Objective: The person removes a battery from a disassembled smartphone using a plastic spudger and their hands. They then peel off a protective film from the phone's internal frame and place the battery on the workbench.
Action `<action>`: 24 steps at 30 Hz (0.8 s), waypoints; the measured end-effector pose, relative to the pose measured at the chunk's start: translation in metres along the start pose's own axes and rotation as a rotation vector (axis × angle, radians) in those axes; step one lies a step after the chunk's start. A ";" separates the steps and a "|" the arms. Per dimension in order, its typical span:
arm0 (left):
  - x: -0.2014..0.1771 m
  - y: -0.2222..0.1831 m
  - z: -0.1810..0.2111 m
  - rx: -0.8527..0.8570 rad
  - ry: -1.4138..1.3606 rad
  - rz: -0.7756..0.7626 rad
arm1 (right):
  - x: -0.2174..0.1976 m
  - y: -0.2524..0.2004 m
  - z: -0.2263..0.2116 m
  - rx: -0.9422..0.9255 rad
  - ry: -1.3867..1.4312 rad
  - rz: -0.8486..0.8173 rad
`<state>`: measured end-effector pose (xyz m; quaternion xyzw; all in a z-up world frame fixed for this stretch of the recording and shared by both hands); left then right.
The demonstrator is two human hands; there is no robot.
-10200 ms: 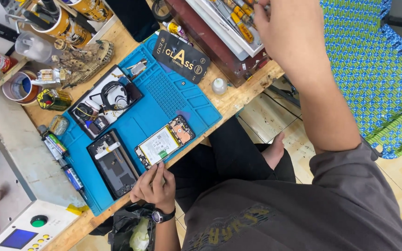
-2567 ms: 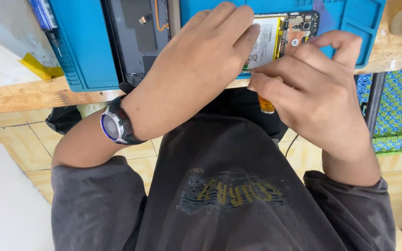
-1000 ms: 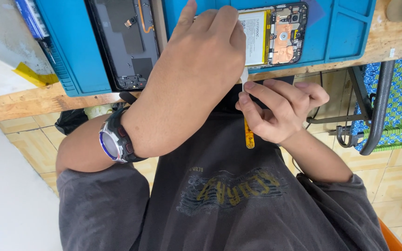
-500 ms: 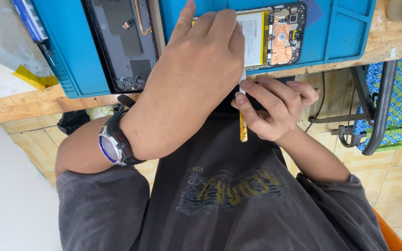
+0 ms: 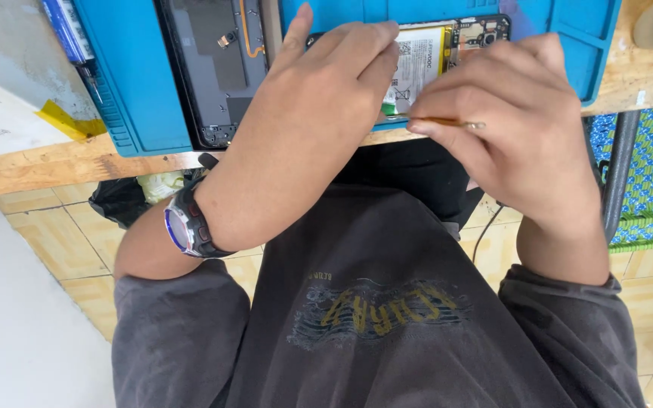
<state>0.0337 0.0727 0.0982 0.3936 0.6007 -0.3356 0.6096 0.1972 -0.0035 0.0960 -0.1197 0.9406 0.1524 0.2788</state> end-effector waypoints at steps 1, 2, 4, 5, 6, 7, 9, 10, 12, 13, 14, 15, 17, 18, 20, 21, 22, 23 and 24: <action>-0.001 -0.002 0.000 -0.006 -0.057 -0.018 | 0.001 -0.001 -0.001 0.008 0.083 0.065; -0.001 -0.003 0.000 -0.013 -0.114 -0.035 | 0.003 -0.003 -0.001 0.016 0.167 0.130; -0.001 -0.007 -0.003 -0.004 -0.126 -0.050 | 0.007 -0.010 0.000 0.019 0.227 0.245; -0.001 -0.009 -0.004 0.009 -0.133 -0.066 | 0.009 -0.015 0.001 0.024 0.291 0.368; 0.001 -0.010 -0.006 0.005 -0.140 -0.073 | 0.010 -0.015 0.004 0.030 0.297 0.362; 0.002 -0.010 -0.007 0.014 -0.199 -0.059 | 0.012 -0.015 0.007 0.023 0.300 0.370; 0.003 -0.008 -0.010 0.027 -0.262 -0.043 | 0.014 -0.013 0.008 0.019 0.299 0.379; 0.002 -0.007 -0.011 0.034 -0.254 -0.037 | 0.015 -0.010 0.007 0.045 0.291 0.364; 0.003 -0.006 -0.013 0.034 -0.245 -0.027 | 0.016 -0.006 0.007 0.066 0.285 0.342; 0.004 -0.006 -0.013 0.034 -0.219 -0.027 | 0.017 -0.007 0.009 0.069 0.274 0.327; 0.005 -0.006 -0.014 0.035 -0.192 -0.027 | 0.018 -0.007 0.010 0.072 0.264 0.311; 0.004 -0.007 -0.015 0.032 -0.193 -0.028 | 0.018 -0.006 0.010 0.072 0.266 0.309; 0.004 -0.007 -0.015 0.046 -0.202 -0.022 | 0.018 -0.004 0.010 0.070 0.255 0.287; 0.005 -0.006 -0.016 0.046 -0.204 -0.024 | 0.018 -0.004 0.011 0.072 0.256 0.285; 0.005 -0.006 -0.016 0.040 -0.211 -0.022 | 0.018 -0.004 0.011 0.086 0.261 0.291; 0.006 -0.006 -0.016 0.041 -0.212 -0.023 | 0.018 -0.005 0.012 0.088 0.262 0.291; 0.006 -0.006 -0.016 0.036 -0.215 -0.022 | 0.018 -0.005 0.012 0.087 0.264 0.291; 0.006 -0.005 -0.016 0.031 -0.216 -0.019 | 0.018 -0.006 0.013 0.085 0.265 0.290; 0.006 -0.005 -0.015 0.031 -0.215 -0.019 | 0.018 -0.006 0.013 0.085 0.265 0.291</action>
Point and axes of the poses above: each hand's wrist, its own y-axis towards the middle knuckle, its own x-axis out of the palm, z = x × y, the point moved 2 cm from there along y, towards the middle knuckle, and after that the axes turned 15 degrees about y, right-handed, at the moved point
